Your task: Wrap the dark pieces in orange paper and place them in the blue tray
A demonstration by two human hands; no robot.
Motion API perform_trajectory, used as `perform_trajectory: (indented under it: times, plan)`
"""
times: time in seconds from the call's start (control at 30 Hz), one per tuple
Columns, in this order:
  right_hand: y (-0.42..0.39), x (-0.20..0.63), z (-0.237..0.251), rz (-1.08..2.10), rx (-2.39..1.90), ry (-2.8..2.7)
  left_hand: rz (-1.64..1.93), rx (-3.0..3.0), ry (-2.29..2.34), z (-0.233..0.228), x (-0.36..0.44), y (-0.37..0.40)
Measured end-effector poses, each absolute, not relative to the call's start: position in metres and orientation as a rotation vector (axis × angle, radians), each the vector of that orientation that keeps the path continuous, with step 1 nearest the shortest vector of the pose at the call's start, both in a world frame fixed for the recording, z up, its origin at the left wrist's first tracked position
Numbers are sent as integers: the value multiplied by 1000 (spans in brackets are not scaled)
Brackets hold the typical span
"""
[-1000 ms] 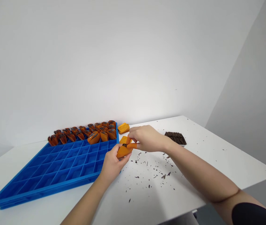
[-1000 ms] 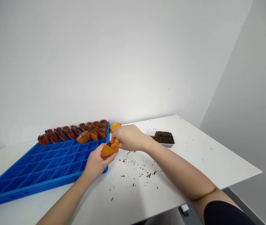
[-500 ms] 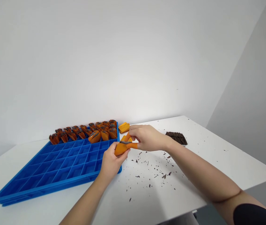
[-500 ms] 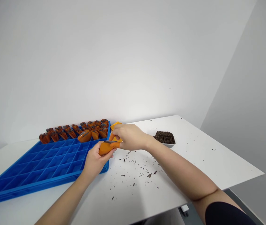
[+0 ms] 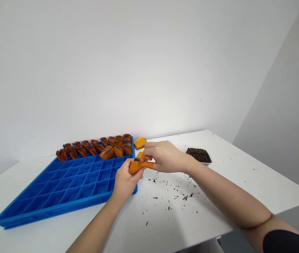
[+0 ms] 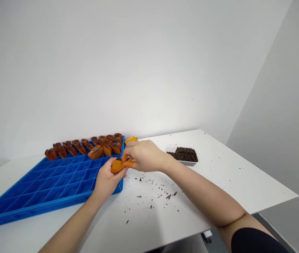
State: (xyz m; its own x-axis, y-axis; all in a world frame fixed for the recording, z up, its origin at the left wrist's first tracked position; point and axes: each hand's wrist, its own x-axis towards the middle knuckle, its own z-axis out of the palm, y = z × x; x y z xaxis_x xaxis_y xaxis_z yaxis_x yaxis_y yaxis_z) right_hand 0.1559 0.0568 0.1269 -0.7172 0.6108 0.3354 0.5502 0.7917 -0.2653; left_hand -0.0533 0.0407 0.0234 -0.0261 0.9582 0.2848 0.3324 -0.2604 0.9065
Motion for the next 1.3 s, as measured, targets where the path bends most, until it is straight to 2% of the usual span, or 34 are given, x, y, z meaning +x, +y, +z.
perform_trajectory:
  times: [0.23,0.57,1.3]
  plan:
    - [64,153,119,316,-895,-2552,1302,1695,1393,24,-54,40]
    - [58,150,121,264,-875,-2601,1338,1790,1419,21,-57,43]
    - [63,141,103,-27,-866,-2614,1270,1775,1489,11,-60,46]
